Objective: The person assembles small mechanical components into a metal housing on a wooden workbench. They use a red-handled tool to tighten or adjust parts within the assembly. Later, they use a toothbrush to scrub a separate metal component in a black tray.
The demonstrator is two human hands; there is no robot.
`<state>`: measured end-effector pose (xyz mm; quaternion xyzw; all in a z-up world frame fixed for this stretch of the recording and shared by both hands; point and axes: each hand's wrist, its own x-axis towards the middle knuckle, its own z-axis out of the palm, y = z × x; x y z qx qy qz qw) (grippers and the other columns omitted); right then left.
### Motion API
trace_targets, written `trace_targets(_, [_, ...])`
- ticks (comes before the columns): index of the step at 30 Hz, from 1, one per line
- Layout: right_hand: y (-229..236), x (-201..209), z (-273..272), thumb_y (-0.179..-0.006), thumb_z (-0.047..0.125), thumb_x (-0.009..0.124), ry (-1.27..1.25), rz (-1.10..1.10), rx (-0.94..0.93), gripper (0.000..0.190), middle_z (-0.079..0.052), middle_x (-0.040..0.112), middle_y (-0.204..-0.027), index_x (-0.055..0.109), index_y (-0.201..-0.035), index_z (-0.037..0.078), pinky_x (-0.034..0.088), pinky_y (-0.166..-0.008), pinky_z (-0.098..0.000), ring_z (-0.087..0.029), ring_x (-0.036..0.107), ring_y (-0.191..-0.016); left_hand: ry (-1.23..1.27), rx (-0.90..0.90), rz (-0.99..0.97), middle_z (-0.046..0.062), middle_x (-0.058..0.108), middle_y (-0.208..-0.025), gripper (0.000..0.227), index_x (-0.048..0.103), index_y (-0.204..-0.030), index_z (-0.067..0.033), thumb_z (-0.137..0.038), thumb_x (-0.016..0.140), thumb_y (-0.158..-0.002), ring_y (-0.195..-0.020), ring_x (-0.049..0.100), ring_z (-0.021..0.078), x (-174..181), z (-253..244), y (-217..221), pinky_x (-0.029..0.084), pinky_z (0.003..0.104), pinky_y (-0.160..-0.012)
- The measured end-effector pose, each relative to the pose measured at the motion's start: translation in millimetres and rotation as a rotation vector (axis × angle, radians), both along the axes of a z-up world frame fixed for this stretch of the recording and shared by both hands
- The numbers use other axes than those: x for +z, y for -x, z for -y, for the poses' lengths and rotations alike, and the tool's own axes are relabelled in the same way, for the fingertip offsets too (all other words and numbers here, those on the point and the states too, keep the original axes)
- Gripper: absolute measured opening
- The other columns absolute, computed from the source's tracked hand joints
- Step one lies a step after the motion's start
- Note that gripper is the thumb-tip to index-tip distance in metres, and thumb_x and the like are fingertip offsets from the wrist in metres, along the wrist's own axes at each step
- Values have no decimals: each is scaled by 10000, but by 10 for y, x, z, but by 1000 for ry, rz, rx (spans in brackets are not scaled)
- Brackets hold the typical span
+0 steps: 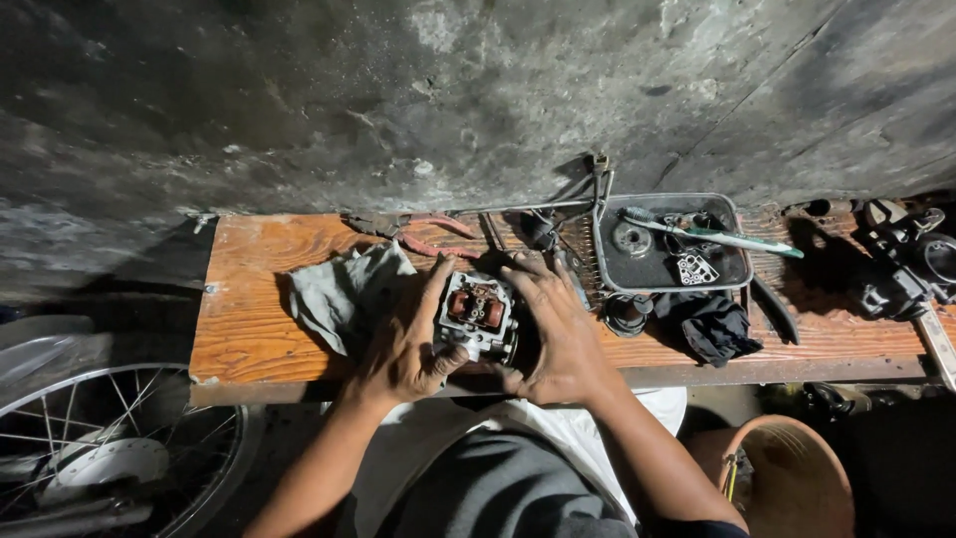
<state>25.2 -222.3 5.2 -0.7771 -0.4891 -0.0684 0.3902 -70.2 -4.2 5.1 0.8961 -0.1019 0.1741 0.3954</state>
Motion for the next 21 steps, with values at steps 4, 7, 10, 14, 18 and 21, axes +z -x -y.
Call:
trace_targets(4, [-48,-76,50,-571,422,723,-36,-16,5,1031,-219,645,-1263,481,-1485,11,286,-1179,-675,-483,539,-1332,92,8,-32,400,500,-1401,1078,276,-1610,-25,-810,400,-882,-1144,563,565,-86,20,-38,391,626,-988])
trace_targets(7, [-48,-42,50,-551,408,723,-68,-1,-17,988,-206,675,-1235,526,-1438,19,315,-1183,-654,-466,578,-1300,37,49,-47,396,553,-1338,1139,282,-1617,-59,-885,319,-833,-1135,570,566,-64,-37,-63,410,606,-957])
trace_targets(10, [-50,-2,35,-509,370,748,-106,48,-40,987,-194,674,-1262,549,-1411,20,360,-1170,-617,-448,597,-1297,-27,106,-56,399,594,-1263,1141,314,-1603,-49,-891,264,-834,-1058,615,560,-101,-154,-63,455,593,-894])
trace_targets(14, [-38,-30,45,-511,354,743,-83,55,-37,1009,-189,664,-1267,534,-1437,12,323,-1176,-633,-450,585,-1305,-87,166,61,266,681,-1148,988,393,-1585,-89,-795,304,-899,-985,679,462,-113,-180,-73,504,538,-879])
trace_targets(18, [-14,-46,65,-547,346,730,-49,76,-59,1016,-170,646,-1336,503,-1482,20,257,-1193,-645,-434,538,-1371,-170,173,112,168,689,-1105,944,431,-1575,-130,-779,388,-890,-968,683,410,-80,-130,-59,493,503,-907])
trace_targets(21, [5,-15,62,-537,290,746,-43,105,-66,1039,-188,632,-1373,476,-1498,3,252,-1189,-661,-442,526,-1382,-73,139,141,239,640,-1341,969,451,-1548,-70,-761,492,-870,-1113,652,478,-98,-61,-44,441,600,-1034])
